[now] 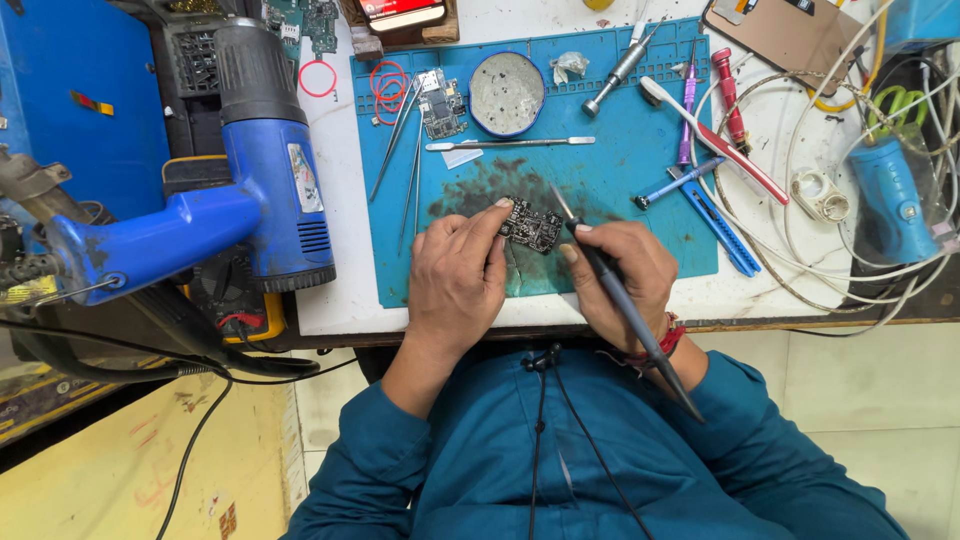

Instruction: The person uses a soldering iron and tweezers to work on a small circuit board. They hold the board with tweezers in the left hand and apply the soldering iron with the right hand to various points on the board throughout the clip.

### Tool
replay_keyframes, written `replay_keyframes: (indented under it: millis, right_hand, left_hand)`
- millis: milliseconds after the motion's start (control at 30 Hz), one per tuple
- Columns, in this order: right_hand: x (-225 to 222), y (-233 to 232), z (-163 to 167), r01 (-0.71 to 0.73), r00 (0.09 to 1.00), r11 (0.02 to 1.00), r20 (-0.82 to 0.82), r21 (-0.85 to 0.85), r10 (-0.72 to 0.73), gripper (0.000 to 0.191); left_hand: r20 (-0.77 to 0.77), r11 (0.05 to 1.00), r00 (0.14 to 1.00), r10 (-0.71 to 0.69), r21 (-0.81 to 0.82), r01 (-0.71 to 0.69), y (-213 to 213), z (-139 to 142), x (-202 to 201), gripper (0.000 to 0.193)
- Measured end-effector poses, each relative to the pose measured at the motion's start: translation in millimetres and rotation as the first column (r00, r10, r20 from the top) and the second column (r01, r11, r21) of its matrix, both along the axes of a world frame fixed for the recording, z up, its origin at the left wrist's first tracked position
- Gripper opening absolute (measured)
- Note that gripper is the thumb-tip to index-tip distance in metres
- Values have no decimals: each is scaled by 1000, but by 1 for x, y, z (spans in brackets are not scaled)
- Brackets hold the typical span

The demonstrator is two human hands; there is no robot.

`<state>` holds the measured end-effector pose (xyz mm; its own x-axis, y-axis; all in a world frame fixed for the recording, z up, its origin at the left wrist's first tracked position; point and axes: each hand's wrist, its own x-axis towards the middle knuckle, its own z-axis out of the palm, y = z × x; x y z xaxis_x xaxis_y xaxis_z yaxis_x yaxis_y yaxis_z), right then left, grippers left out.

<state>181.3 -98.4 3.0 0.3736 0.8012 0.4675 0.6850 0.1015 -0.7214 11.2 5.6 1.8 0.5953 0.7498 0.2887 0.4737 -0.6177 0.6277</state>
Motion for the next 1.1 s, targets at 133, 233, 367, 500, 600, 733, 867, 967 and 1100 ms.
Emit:
replay_keyframes:
  millis: [133,233,367,500,600,733,867,967,1100]
  right_hand:
    - [1,-3,-1,11,1000,1000,-23,-24,-12,23]
    - [2,-5,1,12,999,998,-45,-61,-15,23]
    - [4,-4,4,-24,997,996,-71,-84,18,20]
    - [3,-2,7,-58,996,993,-68,-98,52,14]
    - [2,0,8,-73,997,994,-47,-86,69,12]
    - [1,2,10,-71,997,992,-26,-104,69,11]
    - [0,3,11,-80,997,993,-27,-92,78,11]
    - [0,4,12,-82,996,992,-24,-94,81,11]
    - [0,4,13,-66,998,992,-18,-103,65,11]
  left_hand:
    - [21,1000,1000,-15,4,15,0,2,-3,45]
    - [22,1000,1000,-18,9,18,0,4,-3,53]
    - [25,998,998,-49,32,48,-1,7,-3,61]
    - [10,997,998,-68,30,68,0,7,-1,59]
    - [-4,998,998,-66,17,66,0,6,-2,57]
    - [10,998,998,-60,28,60,-1,5,-1,53]
    - [1,998,998,-60,27,60,-2,6,-1,53]
    - [2,998,998,-58,20,58,-1,6,-1,52]
    - [4,998,998,-57,20,57,-2,5,-1,51]
